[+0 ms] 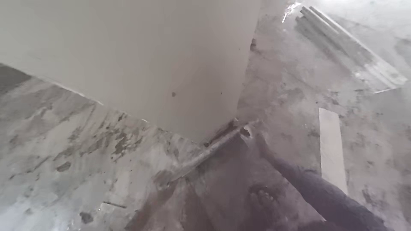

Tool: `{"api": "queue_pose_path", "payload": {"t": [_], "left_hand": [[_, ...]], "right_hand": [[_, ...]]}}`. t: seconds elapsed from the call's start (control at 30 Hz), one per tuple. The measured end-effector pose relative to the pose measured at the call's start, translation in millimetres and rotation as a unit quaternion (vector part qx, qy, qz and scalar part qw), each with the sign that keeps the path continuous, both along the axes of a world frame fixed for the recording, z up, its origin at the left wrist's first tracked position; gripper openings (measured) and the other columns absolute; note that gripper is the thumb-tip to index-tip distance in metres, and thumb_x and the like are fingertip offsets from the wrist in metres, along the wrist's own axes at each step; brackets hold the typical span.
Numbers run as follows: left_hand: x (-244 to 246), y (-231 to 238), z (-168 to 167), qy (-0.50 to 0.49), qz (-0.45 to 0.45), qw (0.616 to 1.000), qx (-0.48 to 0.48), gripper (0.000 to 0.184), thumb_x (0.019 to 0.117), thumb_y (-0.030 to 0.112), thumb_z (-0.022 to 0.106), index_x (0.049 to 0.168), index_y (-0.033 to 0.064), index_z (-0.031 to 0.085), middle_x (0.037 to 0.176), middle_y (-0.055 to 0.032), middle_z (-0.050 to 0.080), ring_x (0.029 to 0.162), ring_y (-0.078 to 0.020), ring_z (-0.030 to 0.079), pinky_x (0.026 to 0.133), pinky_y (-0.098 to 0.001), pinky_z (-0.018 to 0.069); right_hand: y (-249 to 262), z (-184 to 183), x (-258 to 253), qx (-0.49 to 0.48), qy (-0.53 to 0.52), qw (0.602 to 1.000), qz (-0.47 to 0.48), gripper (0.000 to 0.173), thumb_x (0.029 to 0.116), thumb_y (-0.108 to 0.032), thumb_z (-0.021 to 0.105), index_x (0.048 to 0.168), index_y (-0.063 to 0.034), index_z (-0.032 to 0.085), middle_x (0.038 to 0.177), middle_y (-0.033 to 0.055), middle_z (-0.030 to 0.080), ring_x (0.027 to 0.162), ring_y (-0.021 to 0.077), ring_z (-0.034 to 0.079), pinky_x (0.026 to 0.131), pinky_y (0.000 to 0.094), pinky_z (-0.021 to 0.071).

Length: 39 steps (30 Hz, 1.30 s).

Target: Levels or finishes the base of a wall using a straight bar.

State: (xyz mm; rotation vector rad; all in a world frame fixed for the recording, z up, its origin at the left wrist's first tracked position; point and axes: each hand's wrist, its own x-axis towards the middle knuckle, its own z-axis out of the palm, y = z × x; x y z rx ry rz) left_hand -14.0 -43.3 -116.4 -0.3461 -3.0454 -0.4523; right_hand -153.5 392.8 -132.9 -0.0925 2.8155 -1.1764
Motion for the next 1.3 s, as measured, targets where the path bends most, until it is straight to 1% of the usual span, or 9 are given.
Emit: {"api": "queue_pose_path", "payload": {"t": [0.07,0.17,0.33,0.47,0.87,1.0,1.13,1.23,1.3], "left_hand": [[-3,6,4,-0.081,0.035,0.996,0.03,0.039,0.0932,0.037,0.069,0.095,-0.0021,0.075,0.097,-0.0191,0.074,0.098,-0.0372,0.071,0.091,-0.0538,0.0554],[-11,17,2,-0.051,0.032,0.998,0.032,0.041,0.0917,0.037,0.069,0.089,-0.0033,0.074,0.089,-0.0196,0.073,0.09,-0.0372,0.072,0.085,-0.0535,0.0568],[-26,22,6,-0.055,0.039,0.997,0.038,0.049,0.0901,0.045,0.07,0.087,-0.0043,0.072,0.089,-0.0199,0.072,0.088,-0.0369,0.071,0.084,-0.0519,0.0572],[-32,18,-2,-0.011,0.01,1.0,0.015,0.052,0.0903,0.05,0.065,0.081,-0.0011,0.072,0.082,-0.016,0.072,0.081,-0.0334,0.072,0.076,-0.0486,0.0588],[-32,23,0,-0.08,0.06,0.995,-0.001,0.049,0.0896,0.051,0.069,0.087,0.0025,0.075,0.087,-0.013,0.073,0.085,-0.0311,0.072,0.08,-0.0502,0.0586],[-38,37,19,-0.241,0.106,0.964,-0.032,0.052,0.0942,0.045,0.068,0.108,-0.004,0.073,0.109,-0.0223,0.072,0.109,-0.0374,0.068,0.102,-0.0528,0.0507],[-19,16,-20,-0.067,0.041,0.996,-0.049,0.056,0.0953,0.056,0.062,0.095,0.0021,0.076,0.093,-0.0165,0.075,0.092,-0.0335,0.072,0.087,-0.0497,0.057],[-33,43,33,-0.299,0.096,0.945,-0.091,0.058,0.1019,0.052,0.057,0.13,0.0013,0.065,0.135,-0.0191,0.064,0.131,-0.0354,0.057,0.113,-0.051,0.0415],[-32,41,10,-0.271,0.156,0.949,-0.033,0.066,0.0945,0.06,0.061,0.131,0.005,0.066,0.131,-0.0158,0.067,0.125,-0.0319,0.062,0.108,-0.0508,0.0479]], "right_hand": [[-1,0,-8,0.03,0.006,0.998,0.048,0.034,0.0993,-0.028,0.062,0.122,-0.0032,0.068,0.121,0.0134,0.07,0.114,0.021,0.067,0.102,0.0353,0.0524],[-8,-21,-14,-0.019,0.088,0.996,0.011,0.023,0.0971,-0.018,0.064,0.104,0.0016,0.074,0.104,0.0167,0.074,0.099,0.0239,0.072,0.092,0.0365,0.0573],[-15,32,-18,0.023,-0.108,0.994,-0.015,0.033,0.1057,-0.023,0.054,0.125,-0.0013,0.07,0.123,0.0172,0.071,0.116,0.0268,0.067,0.106,0.0428,0.0491],[-11,-4,-18,-0.008,-0.056,0.997,-0.046,0.033,0.1039,-0.026,0.058,0.118,0.0006,0.072,0.114,0.0179,0.073,0.107,0.0269,0.07,0.099,0.0432,0.0541],[-1,2,-41,-0.042,-0.107,0.993,-0.028,0.03,0.1025,-0.023,0.061,0.12,-0.0015,0.072,0.119,0.017,0.072,0.113,0.0267,0.068,0.104,0.0438,0.0508],[4,3,-46,-0.004,-0.158,0.987,-0.002,0.035,0.1054,-0.025,0.055,0.12,0.0031,0.07,0.119,0.0226,0.07,0.114,0.0332,0.067,0.104,0.0486,0.0491],[0,1,-36,-0.021,-0.174,0.984,-0.031,0.036,0.1054,-0.023,0.055,0.129,0.0022,0.065,0.128,0.0229,0.067,0.121,0.0318,0.063,0.108,0.045,0.047],[-7,-22,-39,-0.112,-0.136,0.98,-0.089,0.031,0.1031,-0.02,0.06,0.124,0.0013,0.069,0.122,0.019,0.071,0.114,0.025,0.067,0.104,0.0398,0.051],[-5,-24,-38,-0.128,-0.118,0.982,-0.075,0.029,0.1025,-0.018,0.059,0.124,-0.0014,0.07,0.119,0.0164,0.072,0.11,0.0222,0.068,0.101,0.0382,0.0523]]}}
